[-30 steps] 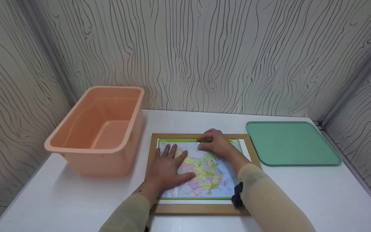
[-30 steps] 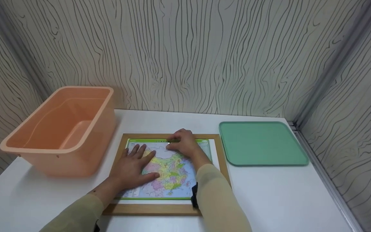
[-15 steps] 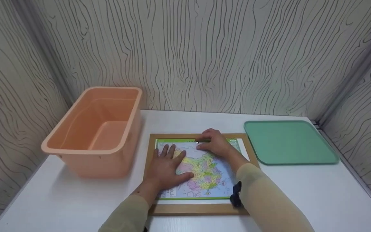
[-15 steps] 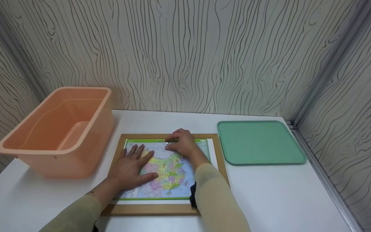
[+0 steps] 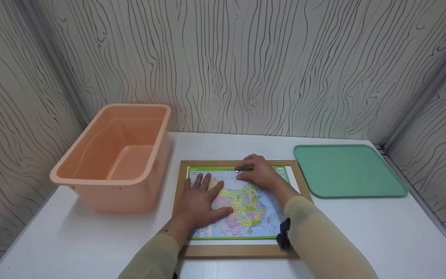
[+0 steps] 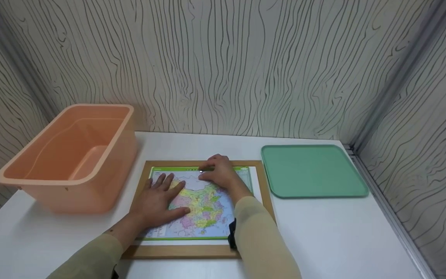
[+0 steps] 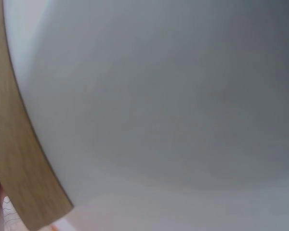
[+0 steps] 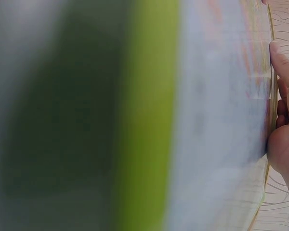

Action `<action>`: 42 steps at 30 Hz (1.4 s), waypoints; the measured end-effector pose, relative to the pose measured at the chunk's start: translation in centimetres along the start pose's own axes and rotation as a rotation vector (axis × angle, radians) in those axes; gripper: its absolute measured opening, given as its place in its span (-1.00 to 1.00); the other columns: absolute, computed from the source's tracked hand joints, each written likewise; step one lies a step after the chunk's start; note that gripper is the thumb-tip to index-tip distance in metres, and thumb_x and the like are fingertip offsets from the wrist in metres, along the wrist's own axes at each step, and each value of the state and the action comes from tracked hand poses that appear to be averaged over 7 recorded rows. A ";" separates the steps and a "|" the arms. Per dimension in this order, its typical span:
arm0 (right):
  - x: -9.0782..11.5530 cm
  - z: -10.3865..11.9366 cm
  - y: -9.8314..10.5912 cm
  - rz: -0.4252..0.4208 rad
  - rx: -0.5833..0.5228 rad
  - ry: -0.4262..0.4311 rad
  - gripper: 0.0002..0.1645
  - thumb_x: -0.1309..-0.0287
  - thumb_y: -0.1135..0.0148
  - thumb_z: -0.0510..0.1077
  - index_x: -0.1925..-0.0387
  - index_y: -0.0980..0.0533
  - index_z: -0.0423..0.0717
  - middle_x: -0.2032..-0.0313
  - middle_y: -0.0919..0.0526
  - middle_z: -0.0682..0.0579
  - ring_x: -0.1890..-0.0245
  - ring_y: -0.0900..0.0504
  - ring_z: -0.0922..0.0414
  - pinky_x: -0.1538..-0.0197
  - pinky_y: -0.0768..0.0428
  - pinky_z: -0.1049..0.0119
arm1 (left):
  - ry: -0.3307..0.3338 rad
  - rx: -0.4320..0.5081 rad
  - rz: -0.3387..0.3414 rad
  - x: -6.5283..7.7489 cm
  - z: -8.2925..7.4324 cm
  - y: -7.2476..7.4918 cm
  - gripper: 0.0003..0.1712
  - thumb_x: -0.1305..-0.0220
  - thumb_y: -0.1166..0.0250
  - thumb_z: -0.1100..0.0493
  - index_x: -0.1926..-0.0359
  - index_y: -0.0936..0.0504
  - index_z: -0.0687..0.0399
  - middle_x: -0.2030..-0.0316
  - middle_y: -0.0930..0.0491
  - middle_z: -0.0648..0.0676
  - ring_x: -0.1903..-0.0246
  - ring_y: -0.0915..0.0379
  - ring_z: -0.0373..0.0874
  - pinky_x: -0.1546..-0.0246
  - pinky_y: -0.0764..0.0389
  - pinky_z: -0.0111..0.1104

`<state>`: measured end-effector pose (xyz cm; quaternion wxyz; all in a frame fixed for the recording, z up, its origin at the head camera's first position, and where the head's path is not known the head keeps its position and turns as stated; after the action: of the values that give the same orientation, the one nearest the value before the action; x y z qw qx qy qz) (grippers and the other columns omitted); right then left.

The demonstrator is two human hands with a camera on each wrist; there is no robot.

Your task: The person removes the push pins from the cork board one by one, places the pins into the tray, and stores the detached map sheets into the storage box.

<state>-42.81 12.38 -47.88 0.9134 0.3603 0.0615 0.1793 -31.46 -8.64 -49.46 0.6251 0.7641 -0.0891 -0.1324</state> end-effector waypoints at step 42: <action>-0.2 0.5 0.2 -0.016 -0.038 0.099 -0.93 -0.24 -0.56 -0.10 0.24 -0.79 0.11 -0.09 -0.60 0.04 -0.22 -0.48 -0.04 -0.39 -0.40 -0.07 | 0.000 0.003 -0.010 0.2 -0.2 0.3 0.11 -0.24 0.12 -0.77 -0.62 -0.34 -0.30 -0.64 -0.12 0.17 -0.63 0.08 0.23 -0.55 0.07 0.27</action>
<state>-42.93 12.11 -47.41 0.9173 0.3333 0.1059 0.1908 -31.18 -8.59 -49.17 0.6231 0.7656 -0.0856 -0.1351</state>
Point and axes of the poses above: each hand's wrist, its own x-axis away from the middle knuckle, its own y-axis out of the back of the hand, z = x × y, the point moved 5 cm from there along -x, towards the middle knuckle
